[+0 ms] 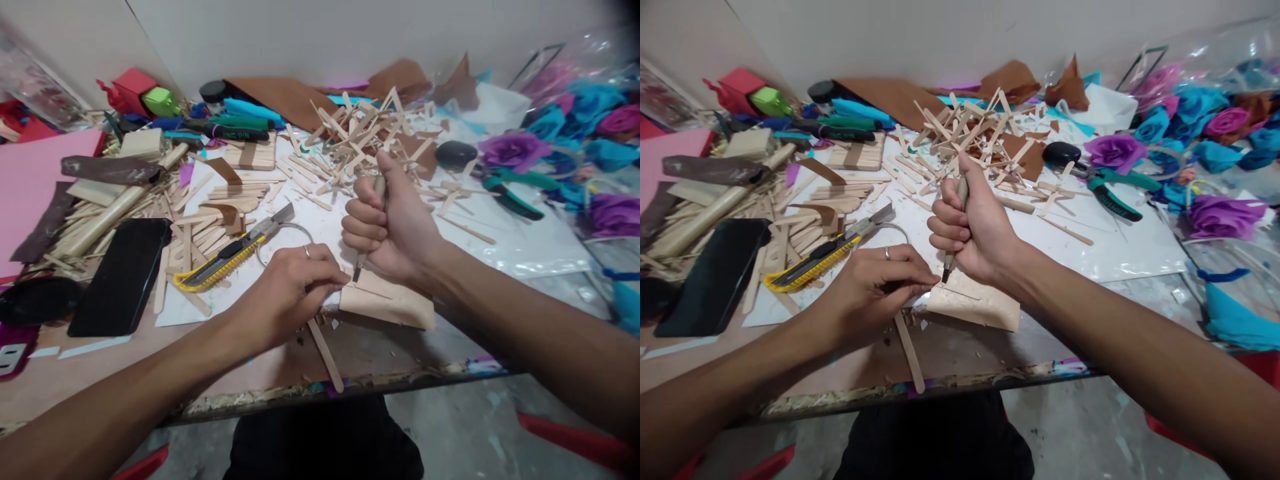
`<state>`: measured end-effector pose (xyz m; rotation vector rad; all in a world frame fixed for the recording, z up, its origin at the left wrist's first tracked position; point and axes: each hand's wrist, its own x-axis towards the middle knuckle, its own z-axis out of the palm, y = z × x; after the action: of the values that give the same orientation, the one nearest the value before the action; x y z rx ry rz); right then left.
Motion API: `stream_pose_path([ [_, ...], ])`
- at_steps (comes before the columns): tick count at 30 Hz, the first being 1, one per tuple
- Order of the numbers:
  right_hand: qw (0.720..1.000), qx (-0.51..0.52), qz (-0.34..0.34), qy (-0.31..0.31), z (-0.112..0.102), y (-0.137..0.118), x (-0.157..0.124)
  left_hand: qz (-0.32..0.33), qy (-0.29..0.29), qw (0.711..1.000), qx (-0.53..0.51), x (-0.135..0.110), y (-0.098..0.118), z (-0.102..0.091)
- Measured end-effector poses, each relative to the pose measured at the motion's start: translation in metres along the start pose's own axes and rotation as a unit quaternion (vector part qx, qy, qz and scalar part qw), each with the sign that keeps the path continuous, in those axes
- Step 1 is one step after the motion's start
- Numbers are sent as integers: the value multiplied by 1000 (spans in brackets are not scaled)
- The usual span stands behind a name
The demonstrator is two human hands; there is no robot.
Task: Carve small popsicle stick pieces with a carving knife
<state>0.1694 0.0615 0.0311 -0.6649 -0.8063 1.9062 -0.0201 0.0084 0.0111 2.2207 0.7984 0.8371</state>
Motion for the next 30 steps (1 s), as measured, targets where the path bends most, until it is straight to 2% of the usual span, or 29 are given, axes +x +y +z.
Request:
stream_pose_path([
  [3,990,-106,-84,50,-5,-3,-1,11,7,1000,2,-1,-2,2],
  [5,952,-232,-185,70,-7,-10,-6,25,13,999,19,-2,-3,2],
  [7,876,-386,-284,49,-7,-20,-15,48,22,997,57,-4,-3,1],
  [10,732,-574,-367,-15,0,-33,-31,86,35,981,172,-6,5,-3],
  [11,695,-608,-384,-26,4,-36,-36,93,31,972,213,-7,9,-4],
  [13,648,-642,-408,-31,12,-38,-43,103,16,964,246,-7,19,-5],
  [17,607,-670,-426,-35,24,-38,-51,123,-57,947,291,-8,32,-2],
  [19,592,-692,-412,-39,28,-39,-53,130,-89,940,303,-9,33,0],
  [21,573,-721,-386,-41,30,-41,-56,133,-103,937,306,-9,32,0],
  [24,546,-753,-362,-57,32,-45,-59,140,-92,941,295,-9,31,0],
  [27,541,-762,-351,-60,30,-48,-61,144,-77,948,272,-7,32,0],
  [30,556,-752,-353,-27,21,-48,-65,138,-87,948,274,-7,33,1],
])
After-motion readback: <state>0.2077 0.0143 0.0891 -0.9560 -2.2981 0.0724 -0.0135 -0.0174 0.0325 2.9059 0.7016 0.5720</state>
